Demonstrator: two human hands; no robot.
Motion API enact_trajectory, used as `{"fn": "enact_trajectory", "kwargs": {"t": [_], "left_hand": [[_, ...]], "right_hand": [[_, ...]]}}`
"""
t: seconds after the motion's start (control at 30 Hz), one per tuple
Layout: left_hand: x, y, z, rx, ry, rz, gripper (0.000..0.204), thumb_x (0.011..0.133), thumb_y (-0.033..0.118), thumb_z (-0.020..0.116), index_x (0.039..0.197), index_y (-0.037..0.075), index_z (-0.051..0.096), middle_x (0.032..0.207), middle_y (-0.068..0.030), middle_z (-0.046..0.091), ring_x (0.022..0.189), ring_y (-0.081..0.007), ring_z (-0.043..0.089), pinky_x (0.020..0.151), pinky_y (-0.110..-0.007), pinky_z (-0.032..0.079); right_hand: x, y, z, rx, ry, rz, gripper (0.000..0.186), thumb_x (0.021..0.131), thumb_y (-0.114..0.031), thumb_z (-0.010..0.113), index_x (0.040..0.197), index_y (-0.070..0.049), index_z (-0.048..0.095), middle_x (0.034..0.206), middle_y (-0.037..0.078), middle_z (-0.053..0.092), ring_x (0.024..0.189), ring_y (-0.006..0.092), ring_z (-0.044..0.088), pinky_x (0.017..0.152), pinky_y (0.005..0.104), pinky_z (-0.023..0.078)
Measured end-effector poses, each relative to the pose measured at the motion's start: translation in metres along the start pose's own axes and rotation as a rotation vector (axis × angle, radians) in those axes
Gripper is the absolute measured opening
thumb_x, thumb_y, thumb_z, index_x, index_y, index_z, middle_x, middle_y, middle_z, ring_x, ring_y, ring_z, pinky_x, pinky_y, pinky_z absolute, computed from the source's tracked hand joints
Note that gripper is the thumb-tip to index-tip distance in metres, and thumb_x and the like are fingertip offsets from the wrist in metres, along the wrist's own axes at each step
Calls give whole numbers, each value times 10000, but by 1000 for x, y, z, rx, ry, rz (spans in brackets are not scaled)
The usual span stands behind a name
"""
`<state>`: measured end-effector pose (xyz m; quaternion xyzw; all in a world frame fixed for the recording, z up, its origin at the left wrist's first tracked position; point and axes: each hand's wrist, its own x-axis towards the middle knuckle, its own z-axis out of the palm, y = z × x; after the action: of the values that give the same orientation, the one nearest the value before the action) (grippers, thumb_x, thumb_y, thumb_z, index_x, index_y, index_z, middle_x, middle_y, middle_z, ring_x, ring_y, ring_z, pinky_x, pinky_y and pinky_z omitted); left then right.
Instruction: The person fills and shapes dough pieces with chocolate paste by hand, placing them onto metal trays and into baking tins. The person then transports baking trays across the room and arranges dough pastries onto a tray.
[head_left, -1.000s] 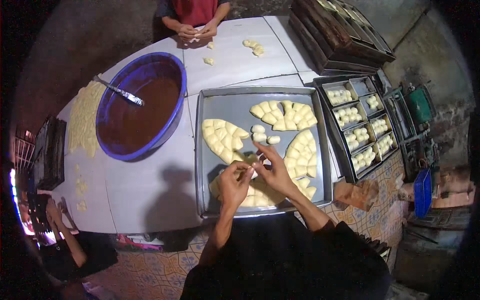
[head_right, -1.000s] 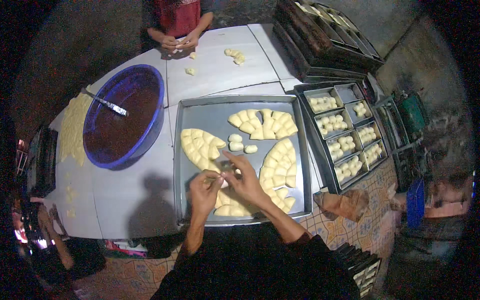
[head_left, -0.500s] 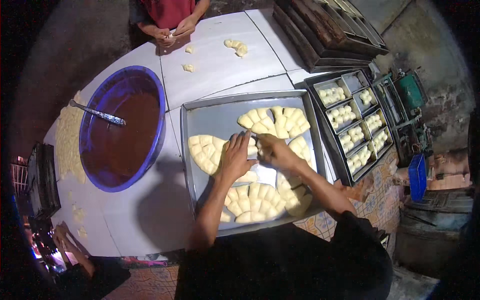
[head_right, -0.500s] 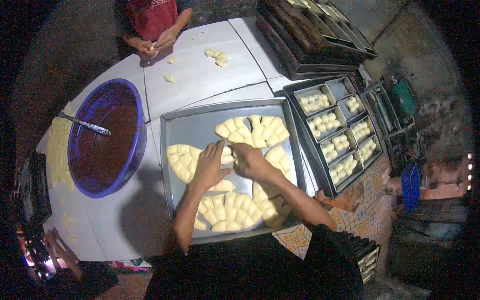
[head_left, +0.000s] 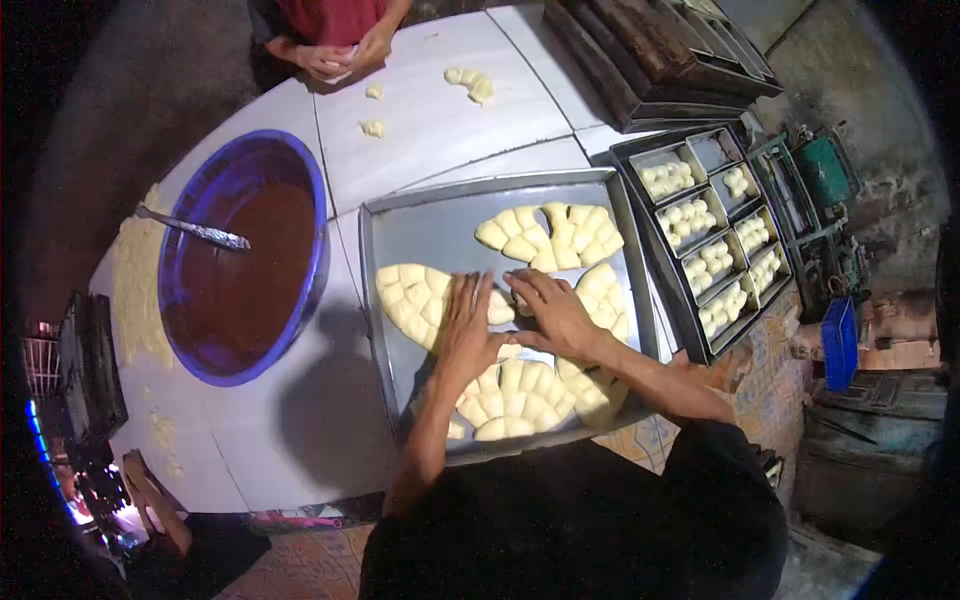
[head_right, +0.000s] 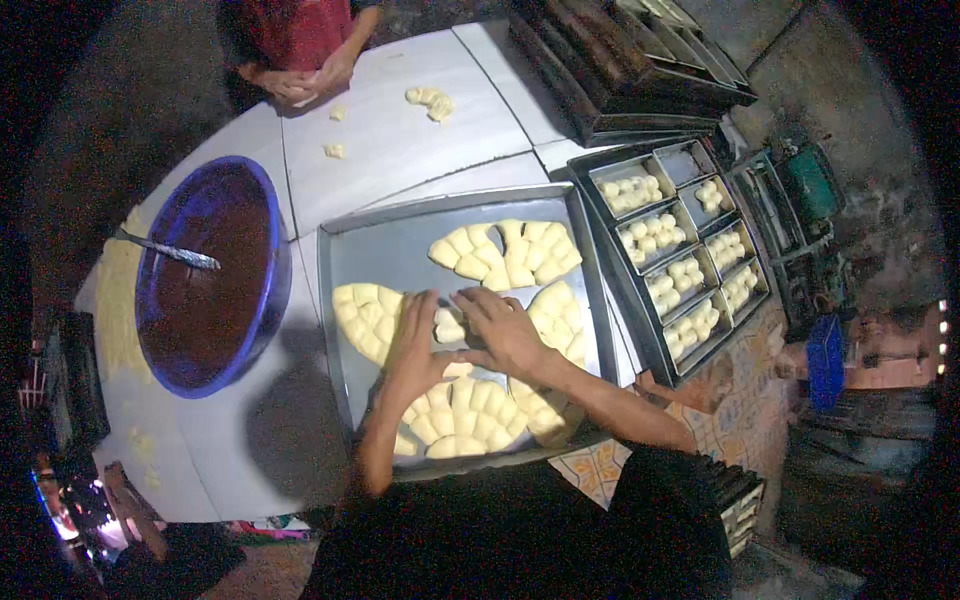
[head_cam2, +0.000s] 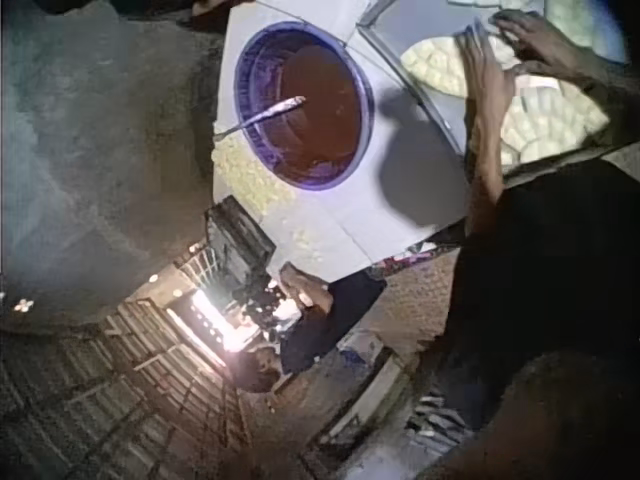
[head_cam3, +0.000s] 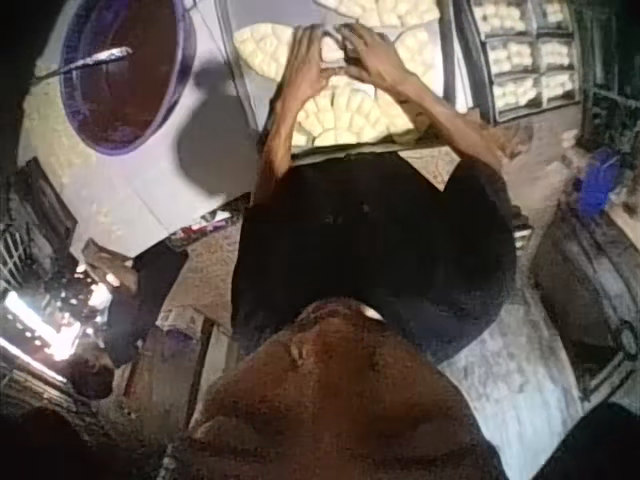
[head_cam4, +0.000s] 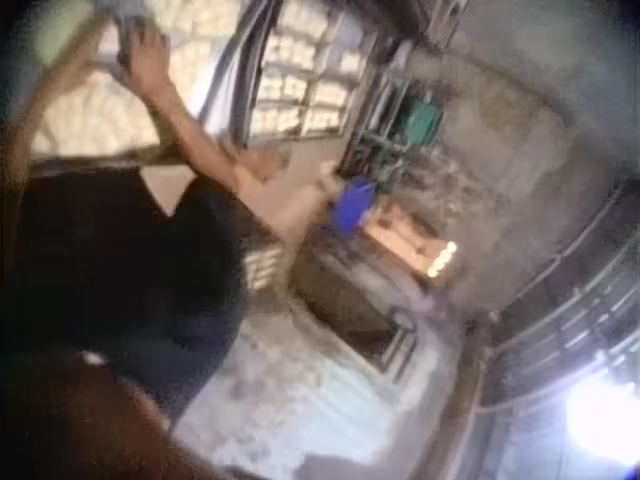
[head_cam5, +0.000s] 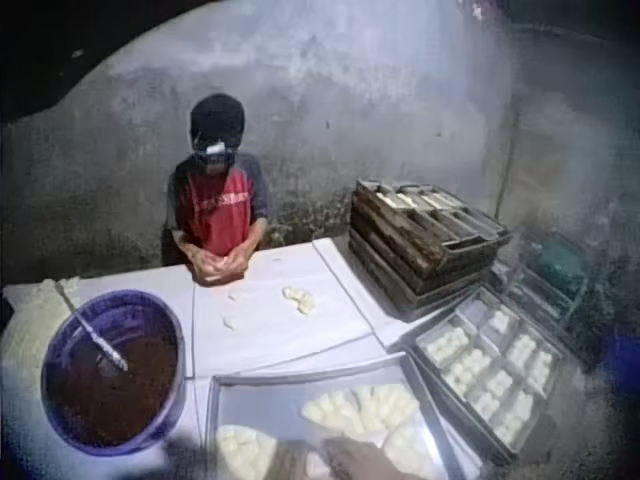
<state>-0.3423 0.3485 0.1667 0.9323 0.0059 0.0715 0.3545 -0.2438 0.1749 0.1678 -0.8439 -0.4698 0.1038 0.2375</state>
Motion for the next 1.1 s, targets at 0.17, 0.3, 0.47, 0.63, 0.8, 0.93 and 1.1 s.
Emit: {"fn": "enact_trajectory", "kwargs": {"t": [0.17,0.3,0.47,0.63,0.8,0.93,1.1], "left_hand": [[-43,27,-16,-267,310,-201,544,782,-52,602,1297,7,440,1309,-205,457,1220,-350,456,984,-413,411],[-80,-2,12,-72,490,-65,257,877,105,555,1105,-7,593,1062,-145,623,1033,-296,581,874,-387,471],[-88,5,30,-266,406,-140,188,872,137,534,952,6,642,1059,-141,633,1050,-292,577,911,-399,459],[-58,62,50,-582,348,-150,228,888,62,532,1072,-66,570,916,-128,651,873,-183,613,810,-292,499],[-35,75,69,-190,268,141,176,867,113,543,850,-35,636,893,-131,651,856,-226,621,770,-303,504],[-33,81,80,-153,200,-17,174,876,116,542,910,-32,626,944,-136,643,902,-246,610,809,-324,488],[-13,104,107,-214,129,-136,192,888,119,540,986,-28,614,1008,-142,634,958,-270,596,858,-350,468]], "right_hand": [[5,16,13,-240,114,-321,547,867,-510,521,1354,-272,443,1287,109,476,1197,279,457,938,472,390],[27,43,61,-133,182,-318,318,869,-401,574,1083,-168,603,1071,64,557,1049,268,536,779,402,477],[13,32,36,1563,-34,484,330,981,-387,451,1063,-94,580,920,115,609,705,213,603,527,322,496],[-75,68,-41,2536,229,516,427,986,-447,393,1114,-65,536,962,173,615,797,273,625,641,391,535],[-113,193,-154,2134,492,423,274,975,-306,446,1041,-63,555,885,119,628,759,236,622,661,393,535],[-96,296,-217,1701,890,756,144,924,-218,490,853,-109,551,724,38,556,602,202,554,546,411,510],[-146,510,-223,1547,948,1054,118,858,-220,514,748,-180,523,620,13,461,488,202,426,461,342,386]]}}
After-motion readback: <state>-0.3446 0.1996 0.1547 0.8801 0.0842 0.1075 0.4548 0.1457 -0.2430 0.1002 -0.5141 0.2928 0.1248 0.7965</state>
